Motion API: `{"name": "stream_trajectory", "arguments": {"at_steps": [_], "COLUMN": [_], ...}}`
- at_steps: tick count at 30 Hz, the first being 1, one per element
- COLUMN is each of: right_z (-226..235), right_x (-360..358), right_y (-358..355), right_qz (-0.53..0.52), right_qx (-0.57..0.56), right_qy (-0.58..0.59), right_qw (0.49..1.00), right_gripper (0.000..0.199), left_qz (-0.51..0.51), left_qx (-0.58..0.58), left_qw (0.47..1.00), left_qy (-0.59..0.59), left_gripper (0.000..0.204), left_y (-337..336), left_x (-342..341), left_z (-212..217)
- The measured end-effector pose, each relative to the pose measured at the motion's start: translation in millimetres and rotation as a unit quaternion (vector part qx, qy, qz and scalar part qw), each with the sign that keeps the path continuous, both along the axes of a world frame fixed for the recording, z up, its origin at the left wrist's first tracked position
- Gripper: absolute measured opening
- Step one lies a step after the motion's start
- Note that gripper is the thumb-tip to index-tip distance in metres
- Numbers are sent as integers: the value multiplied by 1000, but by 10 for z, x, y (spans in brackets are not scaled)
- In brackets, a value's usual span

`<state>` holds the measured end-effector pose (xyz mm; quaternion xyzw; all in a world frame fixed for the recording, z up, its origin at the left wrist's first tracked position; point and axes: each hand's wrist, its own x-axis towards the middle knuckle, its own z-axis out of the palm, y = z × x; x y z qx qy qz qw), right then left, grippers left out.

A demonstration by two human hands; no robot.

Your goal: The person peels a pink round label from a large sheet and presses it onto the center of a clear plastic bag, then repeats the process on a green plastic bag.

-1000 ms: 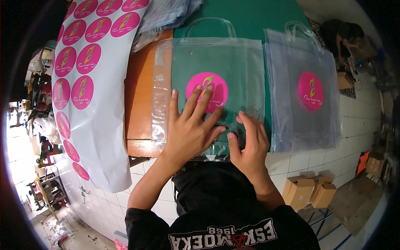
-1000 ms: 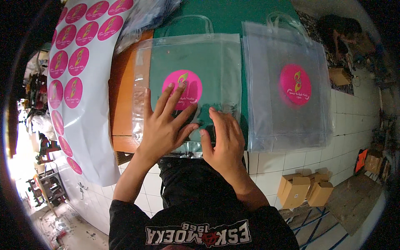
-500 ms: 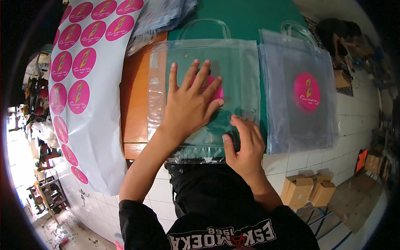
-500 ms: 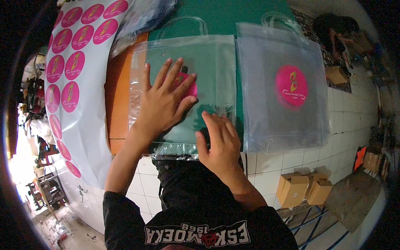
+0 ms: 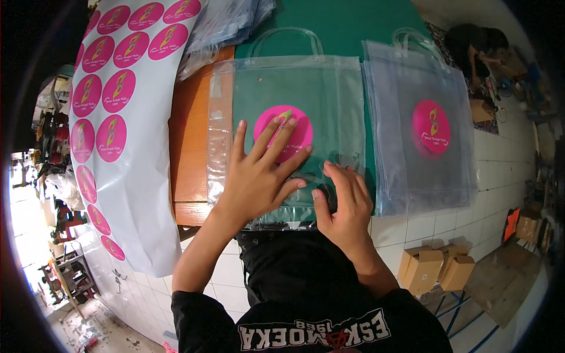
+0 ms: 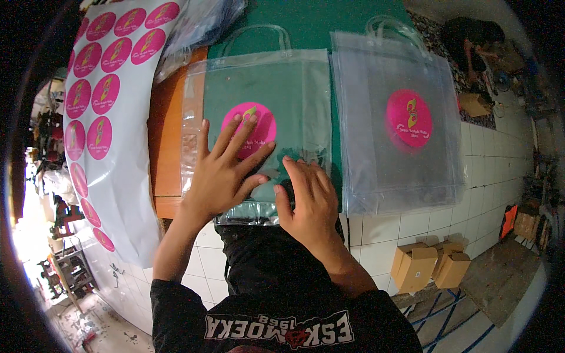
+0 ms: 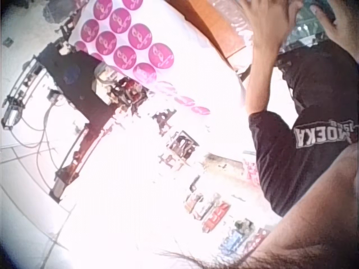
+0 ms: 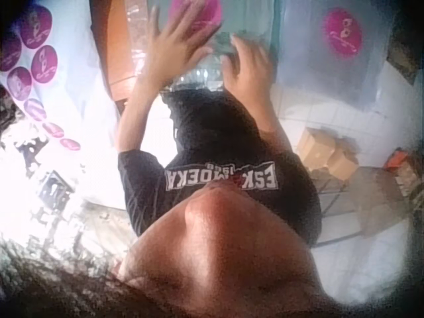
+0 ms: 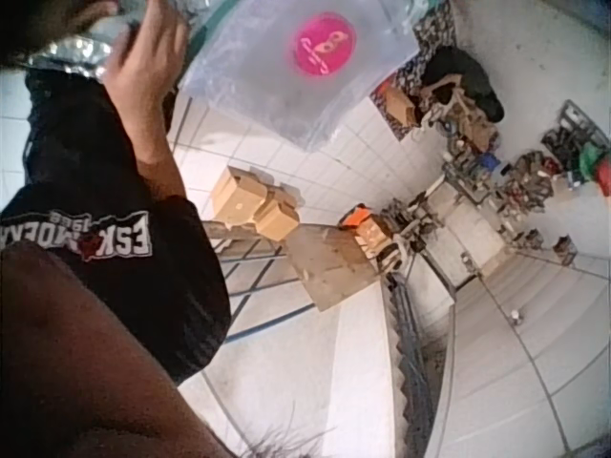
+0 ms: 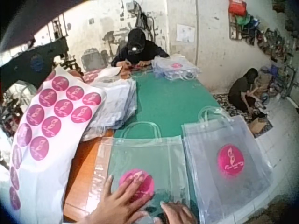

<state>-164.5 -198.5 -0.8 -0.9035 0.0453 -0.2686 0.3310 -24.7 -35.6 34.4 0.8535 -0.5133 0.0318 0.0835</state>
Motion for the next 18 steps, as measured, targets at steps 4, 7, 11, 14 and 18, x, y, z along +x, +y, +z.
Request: {"name": "stream_trajectory", "arguments": {"at_steps": [4, 7, 11, 14, 18], "right_z": [-6, 8, 3, 11, 17], "right_x": [-4, -1, 1, 3, 8], "right_y": [2, 4, 7, 4, 8], "right_qz": [1, 4, 5, 5, 4], "right_qx": [-3, -2, 1, -3, -12], "right_qy": [-1, 2, 6, 5, 0], "right_qw": [1000, 1000, 1000, 1000, 1000], "right_gripper": [51, 51, 51, 51, 50], "left_qz": [12, 15, 6, -4, -4], "left_qx": [-5, -10, -25, -34, -23], "left_qw": [1000, 1000, 999, 999, 1000], "left_qy": [9, 15, 28, 21, 3], "left_gripper": [57, 54, 51, 53, 58], "left_y": [129, 199, 152, 49, -77], "left_x": [-70, -83, -85, -69, 5], "left_z": [-49, -42, -1, 15, 13]}}
